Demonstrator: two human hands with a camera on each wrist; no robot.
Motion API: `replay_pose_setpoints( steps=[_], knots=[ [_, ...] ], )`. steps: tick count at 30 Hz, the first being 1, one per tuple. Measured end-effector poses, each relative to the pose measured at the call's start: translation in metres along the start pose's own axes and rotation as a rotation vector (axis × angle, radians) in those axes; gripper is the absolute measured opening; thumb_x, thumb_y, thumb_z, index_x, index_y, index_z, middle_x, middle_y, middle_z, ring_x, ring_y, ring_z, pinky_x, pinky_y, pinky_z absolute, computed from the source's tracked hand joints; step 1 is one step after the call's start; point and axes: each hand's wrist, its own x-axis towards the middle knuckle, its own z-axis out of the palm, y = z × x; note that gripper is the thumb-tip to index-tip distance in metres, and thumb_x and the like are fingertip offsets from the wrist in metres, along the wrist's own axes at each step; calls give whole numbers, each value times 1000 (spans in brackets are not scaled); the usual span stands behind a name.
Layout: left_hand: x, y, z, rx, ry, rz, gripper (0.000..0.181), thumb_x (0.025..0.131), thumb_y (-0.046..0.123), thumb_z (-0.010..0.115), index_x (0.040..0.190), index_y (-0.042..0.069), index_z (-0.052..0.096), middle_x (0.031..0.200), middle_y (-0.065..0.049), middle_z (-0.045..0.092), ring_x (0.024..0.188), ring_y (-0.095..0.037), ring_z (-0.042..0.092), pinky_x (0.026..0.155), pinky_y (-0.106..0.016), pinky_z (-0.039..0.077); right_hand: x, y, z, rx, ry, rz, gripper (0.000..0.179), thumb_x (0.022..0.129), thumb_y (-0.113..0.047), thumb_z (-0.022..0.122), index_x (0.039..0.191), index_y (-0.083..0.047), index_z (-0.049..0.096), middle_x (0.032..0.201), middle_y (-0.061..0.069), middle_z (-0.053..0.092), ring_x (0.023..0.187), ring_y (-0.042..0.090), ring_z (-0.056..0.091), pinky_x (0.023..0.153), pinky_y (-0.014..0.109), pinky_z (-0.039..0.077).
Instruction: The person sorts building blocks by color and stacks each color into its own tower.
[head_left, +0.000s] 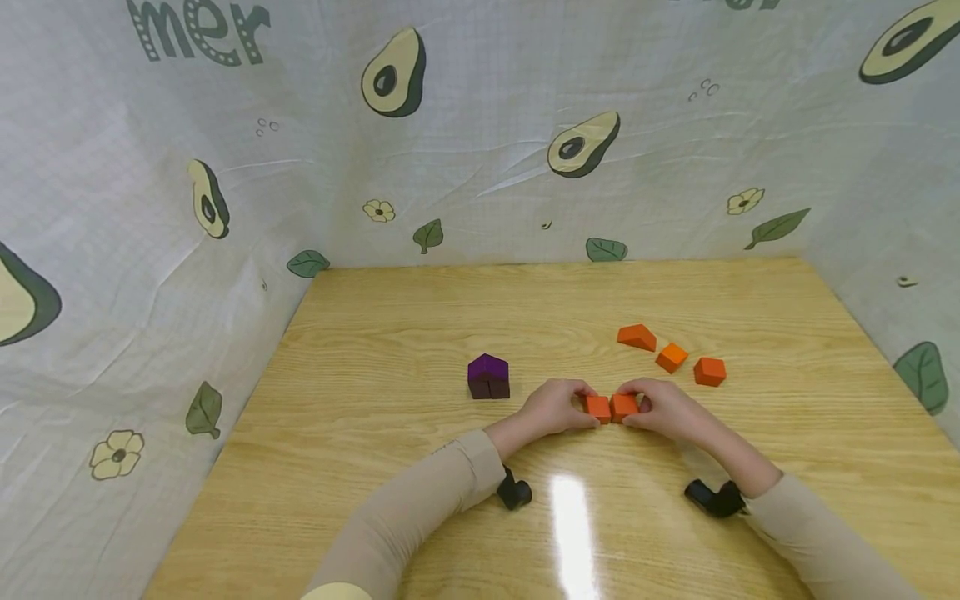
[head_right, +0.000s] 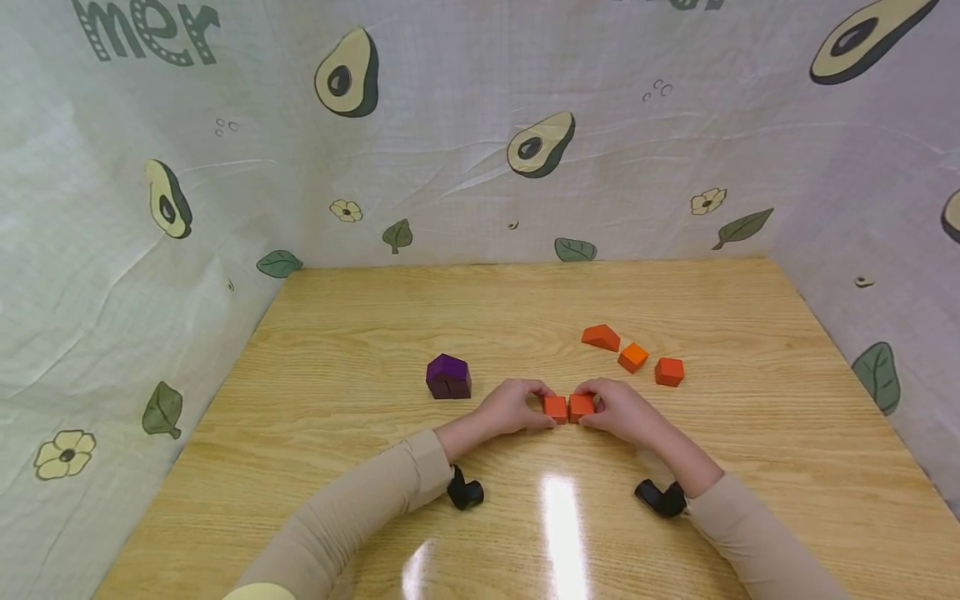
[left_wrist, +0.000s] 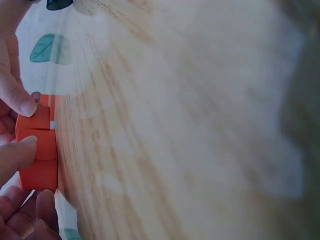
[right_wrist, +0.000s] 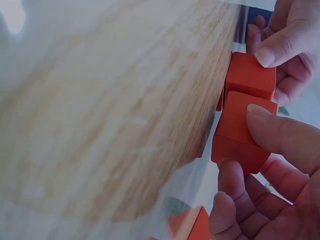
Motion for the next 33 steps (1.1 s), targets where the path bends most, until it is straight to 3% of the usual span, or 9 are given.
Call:
replay_pose_setpoints(
  steps=[13, 33],
  knots=[
    [1, -1, 0, -20, -3, 12, 31, 72, 33, 77, 99, 21, 66, 100, 9, 64, 73, -4, 48, 66, -16, 38, 3, 0, 3, -6, -11, 7, 36, 77, -12, 73, 108, 2, 60, 74, -1, 54, 59, 7, 41, 53, 22, 37],
    [1, 0, 0, -9, -1, 9, 35, 72, 34, 77, 102, 21, 66, 104, 9, 64, 85, -3, 53, 74, -17, 41, 6, -2, 1, -17, -35, -8, 32, 75, -10, 74, 102, 1, 61, 75, -1, 53, 62, 10, 41, 55, 22, 37]
  ],
)
